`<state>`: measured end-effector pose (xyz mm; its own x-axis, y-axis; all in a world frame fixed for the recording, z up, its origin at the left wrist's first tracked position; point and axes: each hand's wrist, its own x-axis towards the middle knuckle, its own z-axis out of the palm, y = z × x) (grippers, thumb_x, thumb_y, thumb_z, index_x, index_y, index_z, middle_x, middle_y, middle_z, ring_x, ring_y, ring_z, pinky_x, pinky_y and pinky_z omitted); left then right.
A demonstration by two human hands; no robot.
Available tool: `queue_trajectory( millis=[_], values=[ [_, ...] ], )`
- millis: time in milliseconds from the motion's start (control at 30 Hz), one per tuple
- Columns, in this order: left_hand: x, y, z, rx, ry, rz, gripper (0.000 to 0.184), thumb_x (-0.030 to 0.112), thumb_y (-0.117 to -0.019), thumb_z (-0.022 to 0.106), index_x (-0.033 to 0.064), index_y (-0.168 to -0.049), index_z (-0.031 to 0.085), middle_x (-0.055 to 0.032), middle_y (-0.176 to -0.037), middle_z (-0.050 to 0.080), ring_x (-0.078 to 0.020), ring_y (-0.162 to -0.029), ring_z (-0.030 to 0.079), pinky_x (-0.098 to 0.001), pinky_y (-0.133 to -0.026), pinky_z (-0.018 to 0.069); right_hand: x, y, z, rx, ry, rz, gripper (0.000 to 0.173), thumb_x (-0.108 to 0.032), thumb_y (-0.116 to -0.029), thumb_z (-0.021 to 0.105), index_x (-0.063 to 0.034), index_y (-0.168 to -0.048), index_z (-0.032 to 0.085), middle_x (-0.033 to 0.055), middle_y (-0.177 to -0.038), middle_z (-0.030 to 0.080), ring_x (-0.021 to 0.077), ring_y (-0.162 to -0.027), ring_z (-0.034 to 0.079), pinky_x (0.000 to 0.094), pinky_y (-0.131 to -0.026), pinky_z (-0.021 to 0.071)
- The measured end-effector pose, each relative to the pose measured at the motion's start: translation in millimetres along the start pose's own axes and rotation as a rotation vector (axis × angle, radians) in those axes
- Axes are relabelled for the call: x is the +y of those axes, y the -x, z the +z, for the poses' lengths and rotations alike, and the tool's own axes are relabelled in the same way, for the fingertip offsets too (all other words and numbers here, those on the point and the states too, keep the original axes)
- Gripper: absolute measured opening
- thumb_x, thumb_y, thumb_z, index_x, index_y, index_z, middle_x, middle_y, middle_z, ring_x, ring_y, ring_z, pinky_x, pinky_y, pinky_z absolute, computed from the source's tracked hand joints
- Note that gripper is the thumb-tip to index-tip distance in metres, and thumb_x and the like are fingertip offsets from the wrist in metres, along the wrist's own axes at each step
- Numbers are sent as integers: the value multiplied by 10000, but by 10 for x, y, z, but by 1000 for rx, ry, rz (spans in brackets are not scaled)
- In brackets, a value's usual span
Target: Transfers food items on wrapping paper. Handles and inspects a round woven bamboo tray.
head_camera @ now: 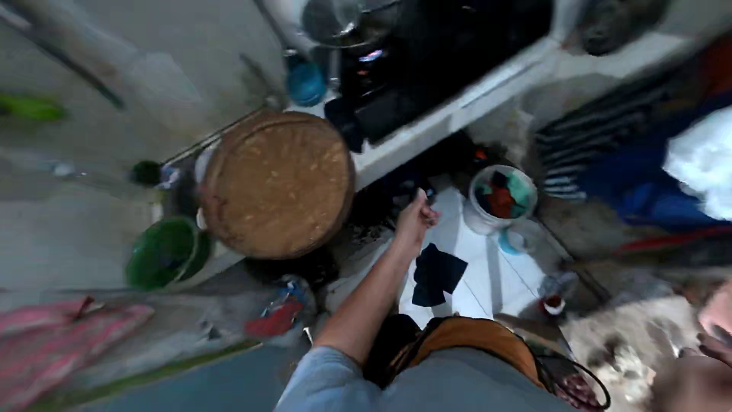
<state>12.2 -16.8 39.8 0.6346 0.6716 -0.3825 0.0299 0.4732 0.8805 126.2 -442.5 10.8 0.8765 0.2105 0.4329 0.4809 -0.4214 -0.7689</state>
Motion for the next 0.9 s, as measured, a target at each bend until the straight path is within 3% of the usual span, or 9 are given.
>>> queue_trajectory(
  millis=[133, 200, 267, 400, 467, 533, 600, 700, 900],
  values=[
    [852, -433, -1366, 376, -101, 218, 304, 341, -1096, 454, 68, -1060, 580, 14, -835, 610, -87, -776, 634, -281, -766, 560, -673, -376, 1264, -352, -176, -142, 435, -221, -1026, 543, 165, -1227, 566, 212, -1231, 619, 98, -1129, 595, 244, -979, 498],
    [1078, -536, -2049, 465, -270, 160, 376, 113, -1049, 532, 50, -1419, 518, -128, -1305, 604, -209, -1105, 613, -377, -914, 527, -1224, -431, 2144, -627, -133, -296, 448, -244, -975, 580, 124, -1227, 626, 282, -1209, 655, 305, -1115, 641, 428, -968, 528],
    [1228, -520, -2593, 466, -368, 60, 759, 4, -984, 572, 139, -1633, 201, -188, -1590, 343, -332, -1334, 490, -490, -1023, 490, -1788, -385, 3118, -888, -46, -546, 482, -262, -930, 658, -9, -1339, 643, 236, -1320, 646, 420, -1248, 595, 584, -1055, 468],
    [1487, -105, -3336, 532, -338, 104, 648, 96, -1016, 601, 158, -1596, 318, -155, -1587, 378, -303, -1330, 517, -472, -1023, 496, -2428, -161, 4778, -1196, 132, -1018, 877, -100, -804, 825, -228, -1579, 436, 208, -1637, 351, 500, -1526, 231, 785, -1166, 112],
    [1562, 184, -3711, 607, -293, 153, 514, 163, -1041, 568, 149, -1533, 419, -109, -1567, 424, -250, -1245, 584, -432, -965, 527, -2529, -91, 5253, -1250, 124, -1156, 795, -23, -859, 751, -247, -1564, 458, 226, -1581, 433, 492, -1509, 286, 782, -1175, 101],
    [1610, 481, -4068, 693, -268, 193, 461, 214, -1055, 544, 152, -1502, 454, -82, -1553, 454, -240, -1229, 597, -446, -967, 528, -2533, -43, 5491, -1126, -20, -1340, 483, 26, -872, 709, -146, -1322, 670, 227, -1221, 690, 472, -1219, 617, 736, -1093, 358],
    [1650, 758, -4330, 770, -247, 255, 422, 179, -1059, 507, 114, -1475, 466, -100, -1512, 477, -210, -1182, 609, -414, -956, 524, -2597, -49, 5538, -1039, -144, -1467, 187, 2, -895, 676, -101, -1048, 707, 164, -958, 712, 384, -937, 707, 610, -907, 544],
    [1731, 1099, -4506, 886, -206, 355, 383, 138, -1061, 453, 74, -1438, 480, -99, -1453, 510, -159, -1137, 625, -361, -940, 530, -2973, -126, 5378, -898, -247, -1481, 71, -162, -938, 633, -105, -914, 668, 110, -816, 679, 317, -783, 675, 500, -770, 537],
    [1946, 1332, -4523, 1055, -137, 617, 354, 145, -1025, 471, 98, -1374, 507, -1, -1359, 547, -91, -1109, 617, -309, -925, 536, -3966, -467, 5168, -824, -459, -1185, 251, -323, -882, 709, -89, -896, 618, 114, -782, 638, 245, -812, 614, 385, -869, 460]
  ],
)
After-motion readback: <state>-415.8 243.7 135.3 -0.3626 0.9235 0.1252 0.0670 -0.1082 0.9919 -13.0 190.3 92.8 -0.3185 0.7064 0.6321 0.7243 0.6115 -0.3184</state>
